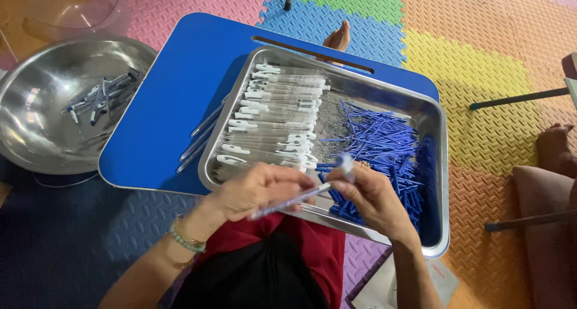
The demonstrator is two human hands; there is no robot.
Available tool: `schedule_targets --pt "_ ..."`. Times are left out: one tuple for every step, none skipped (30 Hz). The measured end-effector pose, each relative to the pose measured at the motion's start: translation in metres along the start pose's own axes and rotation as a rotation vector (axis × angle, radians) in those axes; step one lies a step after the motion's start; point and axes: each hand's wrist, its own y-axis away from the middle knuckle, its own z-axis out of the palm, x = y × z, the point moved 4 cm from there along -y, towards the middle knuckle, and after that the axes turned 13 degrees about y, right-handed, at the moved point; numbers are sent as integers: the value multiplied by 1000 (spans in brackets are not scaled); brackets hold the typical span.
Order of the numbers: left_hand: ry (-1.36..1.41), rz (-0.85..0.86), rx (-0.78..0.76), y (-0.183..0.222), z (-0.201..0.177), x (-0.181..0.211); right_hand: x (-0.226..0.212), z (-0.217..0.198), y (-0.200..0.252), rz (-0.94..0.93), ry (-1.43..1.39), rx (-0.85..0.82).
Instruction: The person assembles multiple pens by inserting blue ink refills into white pen barrels and attaching the pen caps, then placing the finished pens into a metal bowl.
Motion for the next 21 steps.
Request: schedule_targets --pt "1 0 1 -2 0 -2 -5 0 -1 0 0 -1" --pt "-1 -54 -14 -4 2 -7 -12 2 -3 -43 54 -40" --pt "-4 -107 -29 -6 3 -11 -18 4 -4 -88 109 -79" --pt "-5 -107 -29 -6 2 -13 -15 9 -2 -89 108 -78" --pt "15 -121 -38 -5 2 -16 -10 9 0 -60 49 40" --pt "35 -135 -46 -5 1 -19 -4 9 2 -31 -10 158" --pt "35 -136 -45 -6 -4 -25 -2 7 5 -30 -11 158" --pt "61 -146 -39 -7 -10 -32 6 0 9 96 -45 291" --pt "89 -155 -33 -8 -16 -39 14 -6 15 222 -77 422" --pt "90 -154 -32 -11 -20 -42 18 -4 20 223 -77 421" --pt "118 -159 -22 -14 -25 -45 21 -3 26 207 -147 458" --pt "145 -164 -12 -17 -29 -49 25 -3 32 192 -218 495" --pt "146 -165 -13 -15 -23 -42 23 -1 36 193 -217 496" --pt "113 -210 -19 -14 -16 -37 21 4 39 173 -409 435" --pt "77 -255 -24 -13 -10 -31 19 9 41 153 -603 371" --pt "77 -256 -24 -14 -10 -33 17 15 43 153 -603 373" --pt "99 -248 -22 -15 -11 -36 18 22 45 223 -655 394" --pt "122 -240 -20 -17 -11 -38 18 29 47 292 -707 414" --pt "121 -242 -21 -17 -9 -37 13 31 47 292 -707 417" --pt "122 -239 -7 -18 -8 -36 8 33 48 338 -599 434" --pt "124 -236 8 -18 -7 -35 4 34 50 384 -491 449"
